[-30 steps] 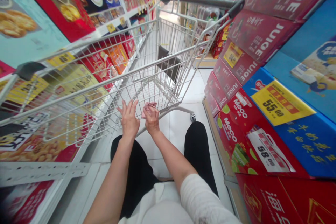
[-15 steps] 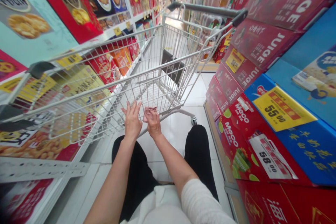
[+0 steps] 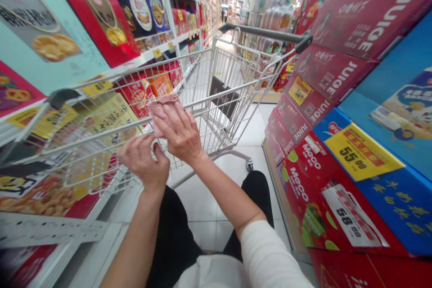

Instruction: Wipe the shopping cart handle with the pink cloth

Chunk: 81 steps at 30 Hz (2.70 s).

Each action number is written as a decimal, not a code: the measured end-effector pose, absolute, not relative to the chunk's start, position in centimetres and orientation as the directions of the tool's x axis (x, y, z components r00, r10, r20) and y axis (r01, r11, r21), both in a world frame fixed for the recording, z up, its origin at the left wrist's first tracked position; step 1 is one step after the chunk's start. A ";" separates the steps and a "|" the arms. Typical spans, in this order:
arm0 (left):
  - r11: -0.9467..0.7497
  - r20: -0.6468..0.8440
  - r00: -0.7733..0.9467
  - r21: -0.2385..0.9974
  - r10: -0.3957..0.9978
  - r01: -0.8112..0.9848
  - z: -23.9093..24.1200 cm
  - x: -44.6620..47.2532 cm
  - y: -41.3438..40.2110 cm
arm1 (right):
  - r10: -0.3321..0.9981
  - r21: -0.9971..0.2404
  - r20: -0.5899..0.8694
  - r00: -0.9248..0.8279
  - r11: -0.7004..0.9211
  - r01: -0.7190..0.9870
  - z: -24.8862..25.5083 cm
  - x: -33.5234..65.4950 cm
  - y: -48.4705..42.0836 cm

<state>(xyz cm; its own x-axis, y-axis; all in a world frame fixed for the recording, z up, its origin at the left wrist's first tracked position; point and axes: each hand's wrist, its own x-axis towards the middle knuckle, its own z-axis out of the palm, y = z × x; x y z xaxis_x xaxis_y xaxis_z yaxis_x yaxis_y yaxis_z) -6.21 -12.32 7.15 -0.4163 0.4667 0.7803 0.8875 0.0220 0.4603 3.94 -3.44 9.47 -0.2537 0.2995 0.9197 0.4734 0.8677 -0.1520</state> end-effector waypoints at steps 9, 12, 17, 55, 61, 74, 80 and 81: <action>0.098 0.765 -0.401 0.411 0.503 0.906 12.4 -13.9 -11.2 | 0.301 -0.172 0.945 -0.130 0.792 0.585 12.1 12.4 3.9; 0.106 0.748 -0.409 0.419 0.523 0.902 12.1 -13.9 -10.8 | 0.319 -0.173 0.936 -0.149 0.784 0.596 13.2 11.6 3.4; 0.111 0.727 -0.415 0.429 0.547 0.896 12.2 -13.2 -10.5 | 0.327 -0.118 0.866 -0.379 0.869 0.480 13.9 3.1 -2.6; -0.086 0.785 -0.255 0.363 0.564 0.928 12.3 -12.7 -11.7 | 0.431 -0.029 0.802 -0.413 0.719 0.695 16.0 10.7 3.2; -0.118 0.793 -0.224 0.347 0.566 0.931 11.7 -12.4 -11.0 | 0.434 -0.134 0.873 -0.224 0.654 0.745 14.2 9.7 3.8; -0.136 0.804 -0.215 0.343 0.554 0.930 11.7 -13.6 -10.5 | 0.379 -0.225 0.916 -0.130 0.755 0.616 0.1 4.4 -0.4; -0.085 0.796 -0.239 0.341 0.556 0.936 12.5 -13.5 -10.1 | 0.346 -0.147 0.905 -0.248 0.801 0.580 2.4 4.0 -1.4; -0.080 0.793 -0.239 0.338 0.560 0.938 12.6 -13.5 -10.1 | 0.325 -0.111 0.899 -0.293 0.816 0.567 3.6 3.5 -1.1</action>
